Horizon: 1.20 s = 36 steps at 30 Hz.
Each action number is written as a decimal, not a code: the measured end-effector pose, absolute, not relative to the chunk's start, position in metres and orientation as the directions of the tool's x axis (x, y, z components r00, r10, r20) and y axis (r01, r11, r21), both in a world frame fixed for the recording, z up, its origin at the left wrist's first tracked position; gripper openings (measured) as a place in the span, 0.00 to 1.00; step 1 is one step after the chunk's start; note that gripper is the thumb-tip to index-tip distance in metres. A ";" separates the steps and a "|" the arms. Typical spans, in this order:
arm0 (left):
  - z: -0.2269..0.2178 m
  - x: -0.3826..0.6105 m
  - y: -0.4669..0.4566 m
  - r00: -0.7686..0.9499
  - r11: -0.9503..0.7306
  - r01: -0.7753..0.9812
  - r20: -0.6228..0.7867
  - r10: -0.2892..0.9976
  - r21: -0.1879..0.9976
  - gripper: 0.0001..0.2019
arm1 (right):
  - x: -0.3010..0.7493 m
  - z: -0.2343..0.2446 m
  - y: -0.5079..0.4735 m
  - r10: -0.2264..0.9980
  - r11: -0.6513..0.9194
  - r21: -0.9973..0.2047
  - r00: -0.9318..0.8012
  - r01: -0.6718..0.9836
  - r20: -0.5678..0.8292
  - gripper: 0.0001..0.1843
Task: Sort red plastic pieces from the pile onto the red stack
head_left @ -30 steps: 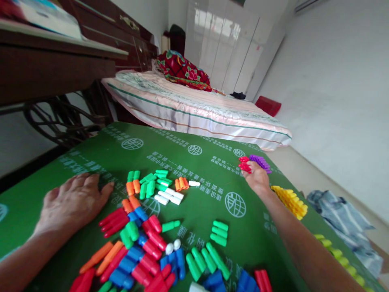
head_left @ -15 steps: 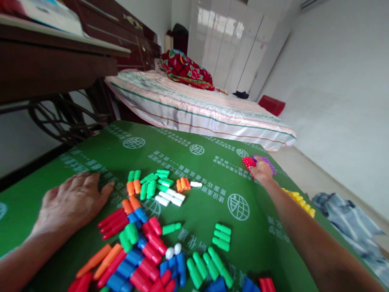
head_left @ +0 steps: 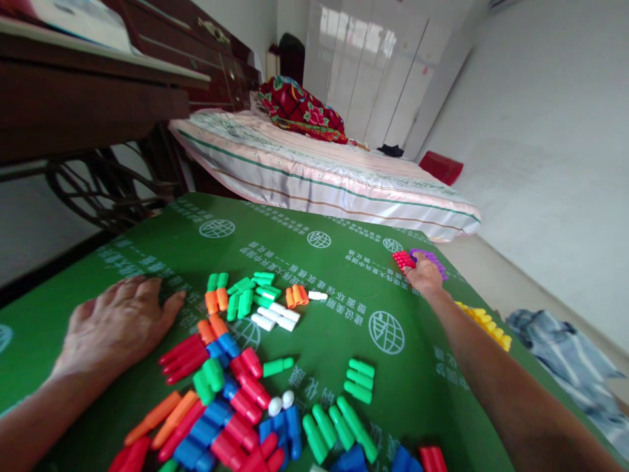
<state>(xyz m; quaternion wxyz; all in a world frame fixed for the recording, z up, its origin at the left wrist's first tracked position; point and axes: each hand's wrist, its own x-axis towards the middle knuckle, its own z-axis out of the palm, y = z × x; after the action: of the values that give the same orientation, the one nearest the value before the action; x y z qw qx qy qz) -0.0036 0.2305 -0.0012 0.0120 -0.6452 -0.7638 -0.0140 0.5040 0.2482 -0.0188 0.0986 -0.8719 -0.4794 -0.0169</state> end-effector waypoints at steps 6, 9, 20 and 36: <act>-0.002 -0.006 0.231 -0.172 0.172 0.985 0.016 0.985 -0.011 0.42 | 0.506 -0.021 0.250 0.826 -0.528 -0.166 0.549 0.833 0.125 0.30; -0.009 -0.011 0.234 -0.159 0.160 0.987 0.041 0.986 -0.009 0.42 | 0.505 -0.020 0.249 0.828 -0.526 -0.167 0.547 0.834 0.124 0.30; -0.012 -0.006 0.224 -0.107 0.101 0.994 0.138 0.985 0.047 0.34 | 0.429 0.005 0.221 0.946 -0.108 -0.211 0.166 0.971 0.279 0.20; -0.022 -0.001 0.217 -0.141 0.129 0.989 0.194 0.971 0.077 0.28 | 0.165 0.045 0.126 0.335 0.929 -0.209 -0.934 0.306 0.121 0.08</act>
<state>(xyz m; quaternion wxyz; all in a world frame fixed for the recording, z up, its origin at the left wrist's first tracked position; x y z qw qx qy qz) -0.0008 0.2174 -0.0223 0.0481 -0.6534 -0.7497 -0.0930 0.1645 0.1264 0.0451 0.0774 -0.1638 -0.9790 0.0936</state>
